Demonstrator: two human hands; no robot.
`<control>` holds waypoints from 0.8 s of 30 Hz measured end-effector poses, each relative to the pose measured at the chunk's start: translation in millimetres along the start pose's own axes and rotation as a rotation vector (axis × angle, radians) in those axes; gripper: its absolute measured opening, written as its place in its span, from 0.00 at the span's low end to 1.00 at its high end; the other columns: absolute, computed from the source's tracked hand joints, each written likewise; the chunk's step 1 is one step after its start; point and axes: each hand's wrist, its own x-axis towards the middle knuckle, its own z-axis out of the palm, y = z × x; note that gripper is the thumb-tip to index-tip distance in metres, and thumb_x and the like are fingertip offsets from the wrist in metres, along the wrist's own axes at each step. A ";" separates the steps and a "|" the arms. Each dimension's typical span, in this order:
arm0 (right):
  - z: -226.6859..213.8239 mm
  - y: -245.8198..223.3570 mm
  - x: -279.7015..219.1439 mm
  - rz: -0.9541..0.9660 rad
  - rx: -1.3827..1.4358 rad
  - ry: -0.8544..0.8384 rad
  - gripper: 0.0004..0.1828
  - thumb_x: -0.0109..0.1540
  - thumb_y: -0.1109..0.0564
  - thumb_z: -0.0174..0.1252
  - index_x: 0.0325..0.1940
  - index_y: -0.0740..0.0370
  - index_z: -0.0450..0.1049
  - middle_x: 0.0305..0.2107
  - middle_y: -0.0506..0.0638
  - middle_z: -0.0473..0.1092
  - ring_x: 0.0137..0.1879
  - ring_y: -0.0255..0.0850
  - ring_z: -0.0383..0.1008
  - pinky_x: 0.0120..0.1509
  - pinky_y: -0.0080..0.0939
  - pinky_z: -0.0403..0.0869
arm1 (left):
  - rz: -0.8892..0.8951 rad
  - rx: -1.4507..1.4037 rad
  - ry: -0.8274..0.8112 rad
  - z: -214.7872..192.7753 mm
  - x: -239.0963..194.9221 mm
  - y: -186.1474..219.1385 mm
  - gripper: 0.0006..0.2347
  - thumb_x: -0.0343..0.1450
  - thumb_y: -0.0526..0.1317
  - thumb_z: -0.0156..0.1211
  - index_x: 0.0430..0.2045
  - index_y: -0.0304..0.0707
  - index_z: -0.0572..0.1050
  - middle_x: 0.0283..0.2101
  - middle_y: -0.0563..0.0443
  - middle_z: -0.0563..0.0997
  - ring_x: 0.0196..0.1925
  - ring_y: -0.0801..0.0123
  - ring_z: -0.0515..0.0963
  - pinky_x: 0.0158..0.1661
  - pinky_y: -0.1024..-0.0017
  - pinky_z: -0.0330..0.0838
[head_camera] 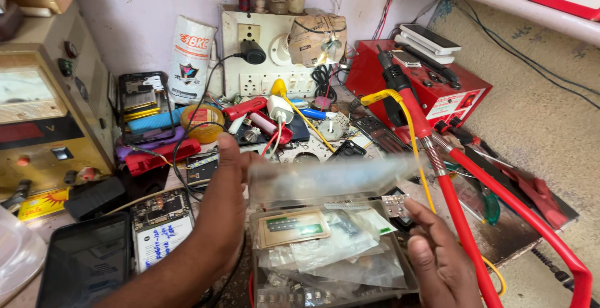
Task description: The person opens a plastic parts box, selects a small component from a bag, and uses tweezers and a soldering iron to work on a small circuit board. The person then places the box back on a shelf and continues soldering the component onto the board.
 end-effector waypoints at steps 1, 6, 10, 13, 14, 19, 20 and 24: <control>-1.3 12.8 -0.6 0.073 0.101 0.034 0.38 0.67 0.39 0.44 0.72 0.68 0.61 0.65 0.64 0.67 0.73 0.52 0.65 0.72 0.51 0.61 | 0.006 0.028 -0.042 -4.7 -1.8 -0.8 0.38 0.73 0.70 0.29 0.37 0.27 0.77 0.36 0.42 0.77 0.39 0.59 0.76 0.42 0.62 0.72; -7.7 61.5 -4.4 0.277 0.429 0.073 0.48 0.69 0.28 0.32 0.78 0.69 0.59 0.62 0.70 0.70 0.64 0.59 0.73 0.66 0.55 0.70 | 0.165 0.586 0.039 -24.8 -19.2 -15.3 0.25 0.75 0.60 0.49 0.47 0.33 0.77 0.46 0.38 0.73 0.45 0.59 0.72 0.45 0.61 0.71; -17.0 75.6 -13.7 0.434 0.440 0.072 0.50 0.59 0.27 0.38 0.74 0.65 0.59 0.63 0.65 0.69 0.65 0.57 0.73 0.68 0.54 0.69 | 0.334 0.908 0.120 -31.8 -44.8 -49.1 0.30 0.64 0.52 0.70 0.57 0.37 0.70 0.52 0.41 0.72 0.48 0.61 0.76 0.48 0.65 0.73; -23.1 84.1 -12.1 0.437 0.547 -0.105 0.46 0.62 0.31 0.39 0.78 0.58 0.49 0.69 0.59 0.65 0.72 0.51 0.67 0.72 0.49 0.60 | 0.251 0.778 0.048 -36.5 -53.7 -73.7 0.40 0.60 0.46 0.74 0.66 0.36 0.59 0.57 0.41 0.69 0.51 0.60 0.79 0.52 0.63 0.76; -19.2 88.6 -13.3 0.398 0.519 -0.068 0.44 0.61 0.39 0.44 0.77 0.61 0.50 0.68 0.60 0.65 0.72 0.51 0.67 0.72 0.50 0.61 | 0.245 0.698 -0.007 -38.9 -52.5 -78.5 0.43 0.60 0.44 0.74 0.69 0.35 0.55 0.59 0.40 0.68 0.53 0.59 0.80 0.54 0.62 0.78; -0.4 114.2 -28.9 0.329 0.410 -0.101 0.40 0.59 0.68 0.58 0.75 0.69 0.57 0.65 0.64 0.70 0.71 0.50 0.69 0.72 0.50 0.64 | 0.052 0.495 -0.099 -43.7 -48.3 -89.1 0.44 0.60 0.37 0.71 0.71 0.42 0.50 0.63 0.45 0.69 0.56 0.59 0.82 0.54 0.57 0.81; 0.8 115.2 -29.9 0.316 0.426 -0.071 0.42 0.57 0.70 0.58 0.75 0.67 0.56 0.64 0.63 0.70 0.70 0.50 0.70 0.71 0.49 0.66 | 0.106 0.452 -0.120 -43.1 -48.9 -87.3 0.43 0.60 0.36 0.70 0.71 0.41 0.50 0.63 0.44 0.67 0.56 0.57 0.82 0.52 0.55 0.83; 3.3 94.6 -21.7 0.014 0.495 0.130 0.46 0.54 0.73 0.63 0.75 0.67 0.54 0.69 0.62 0.64 0.70 0.49 0.69 0.69 0.51 0.71 | 0.281 0.608 0.001 -35.1 -52.7 -71.3 0.44 0.59 0.33 0.72 0.71 0.41 0.51 0.65 0.45 0.66 0.56 0.52 0.77 0.54 0.58 0.76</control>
